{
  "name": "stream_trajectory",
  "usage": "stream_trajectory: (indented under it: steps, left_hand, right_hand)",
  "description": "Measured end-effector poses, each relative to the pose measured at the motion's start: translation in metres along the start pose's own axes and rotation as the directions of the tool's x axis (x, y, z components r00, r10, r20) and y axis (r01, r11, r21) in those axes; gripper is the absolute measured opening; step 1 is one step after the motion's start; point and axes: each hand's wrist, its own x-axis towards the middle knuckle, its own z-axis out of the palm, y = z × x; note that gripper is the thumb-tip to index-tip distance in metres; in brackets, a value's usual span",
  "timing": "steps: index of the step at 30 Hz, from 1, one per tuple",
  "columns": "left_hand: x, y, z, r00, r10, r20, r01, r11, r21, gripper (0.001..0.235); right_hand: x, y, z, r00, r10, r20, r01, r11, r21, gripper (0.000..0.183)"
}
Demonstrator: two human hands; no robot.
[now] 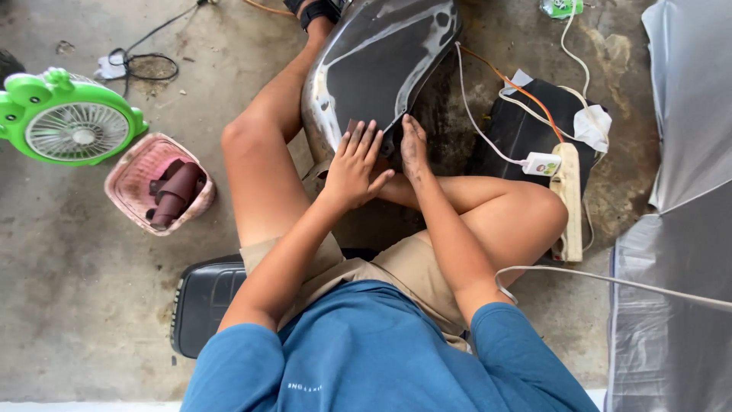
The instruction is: The person sits on the floor and sands a black car part with a sanding block held in the right hand. The left hand stabilizes the part throughout the process.
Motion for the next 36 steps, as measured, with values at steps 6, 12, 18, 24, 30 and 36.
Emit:
stream_trajectory:
  steps: [6, 12, 18, 24, 30, 36]
  left_hand:
    - [0.050, -0.020, 0.040, 0.997, 0.035, -0.069, -0.033, 0.999, 0.032, 0.091]
    - [0.091, -0.019, 0.037, 0.974, -0.106, 0.201, 0.093, 0.993, 0.076, 0.092]
    - [0.006, -0.007, 0.001, 0.996, -0.033, 0.078, 0.033, 0.999, -0.003, 0.088]
    - [0.025, -0.015, 0.020, 1.000, -0.016, 0.018, 0.015, 1.000, 0.011, 0.090]
    - [0.108, -0.016, 0.038, 0.962, -0.134, 0.239, 0.121, 0.990, 0.069, 0.090]
    - [0.045, -0.008, 0.027, 0.999, -0.043, 0.025, 0.043, 0.999, 0.029, 0.088]
  right_hand:
    - [0.002, -0.006, -0.003, 1.000, -0.003, -0.011, 0.002, 0.998, -0.063, 0.061]
    - [0.003, -0.008, -0.009, 0.994, -0.058, 0.088, 0.070, 0.988, -0.135, 0.050]
    - [-0.007, -0.018, -0.001, 0.999, 0.025, -0.021, -0.026, 1.000, -0.008, 0.074]
    - [0.007, 0.008, -0.002, 1.000, -0.010, -0.009, 0.010, 0.999, 0.051, 0.059]
    - [-0.018, -0.020, -0.004, 0.997, -0.022, 0.076, 0.022, 1.000, 0.002, 0.055]
    - [-0.017, -0.028, -0.005, 0.996, 0.011, 0.087, -0.012, 1.000, 0.008, 0.068]
